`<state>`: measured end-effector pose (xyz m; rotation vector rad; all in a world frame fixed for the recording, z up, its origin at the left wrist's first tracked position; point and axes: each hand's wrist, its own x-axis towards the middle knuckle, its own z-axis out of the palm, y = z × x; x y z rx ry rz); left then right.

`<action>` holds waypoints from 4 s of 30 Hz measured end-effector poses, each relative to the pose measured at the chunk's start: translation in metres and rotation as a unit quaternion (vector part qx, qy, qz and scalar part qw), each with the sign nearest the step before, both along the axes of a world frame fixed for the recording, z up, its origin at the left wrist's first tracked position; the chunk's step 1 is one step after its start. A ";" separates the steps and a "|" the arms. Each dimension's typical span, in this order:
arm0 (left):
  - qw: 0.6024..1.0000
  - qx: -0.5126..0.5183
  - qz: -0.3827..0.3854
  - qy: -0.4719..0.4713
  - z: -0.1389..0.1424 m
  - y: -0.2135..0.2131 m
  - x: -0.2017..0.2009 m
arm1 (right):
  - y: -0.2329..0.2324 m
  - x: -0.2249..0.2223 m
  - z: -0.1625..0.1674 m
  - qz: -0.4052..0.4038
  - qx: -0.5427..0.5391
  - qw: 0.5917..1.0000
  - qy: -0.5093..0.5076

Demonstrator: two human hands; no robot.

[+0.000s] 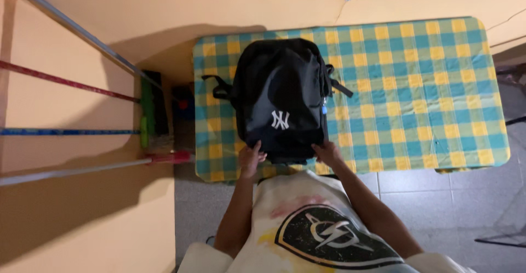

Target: The person opens a black backpack on a table, places a water bottle inside, and zips it. They then reopen the backpack and take out a notebook, phone, wallet, tape roll, bottle, and card, laying the items on the table.

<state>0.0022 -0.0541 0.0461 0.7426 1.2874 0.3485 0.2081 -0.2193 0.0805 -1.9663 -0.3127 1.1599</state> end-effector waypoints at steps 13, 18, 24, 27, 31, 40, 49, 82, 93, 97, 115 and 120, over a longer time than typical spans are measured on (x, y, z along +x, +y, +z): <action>0.954 -0.058 0.191 -0.226 0.060 0.022 0.017 | -0.006 0.066 0.037 -0.073 0.085 0.993 0.026; 0.965 0.026 0.109 -0.238 0.098 0.046 0.038 | 0.002 0.089 0.060 0.026 0.112 0.992 -0.056; 0.967 0.056 0.095 -0.231 0.117 0.045 0.054 | 0.008 0.097 0.068 0.127 -0.036 0.956 -0.261; 0.976 0.066 0.070 -0.195 0.113 0.032 0.057 | 0.001 0.084 0.066 0.160 0.057 0.891 -0.421; 0.974 0.117 -0.015 -0.193 0.091 0.000 0.064 | 0.010 0.032 0.064 0.228 0.240 0.834 -0.441; 0.954 0.178 -0.242 0.019 0.030 -0.019 0.033 | 0.003 0.005 0.021 0.284 -0.075 0.815 -0.500; 0.988 0.088 -0.118 0.043 0.032 0.050 0.014 | -0.017 0.018 0.014 -0.082 0.052 0.927 -0.361; 0.988 0.131 -0.075 0.044 -0.011 0.068 -0.030 | 0.012 0.005 0.003 -0.042 0.021 0.964 -0.263; 0.925 0.345 -0.103 0.122 -0.008 0.009 0.031 | 0.024 0.063 -0.007 0.132 0.016 0.939 -0.316; 0.990 0.138 -0.020 0.009 -0.007 -0.005 0.039 | 0.007 0.083 -0.008 0.071 0.011 0.967 -0.246; 0.690 0.675 -0.118 0.234 0.016 -0.035 0.111 | -0.027 0.173 -0.039 -0.017 0.109 0.991 0.076; 0.617 0.740 -0.256 0.079 0.040 -0.036 0.210 | -0.007 0.215 -0.034 0.074 0.159 0.970 -0.171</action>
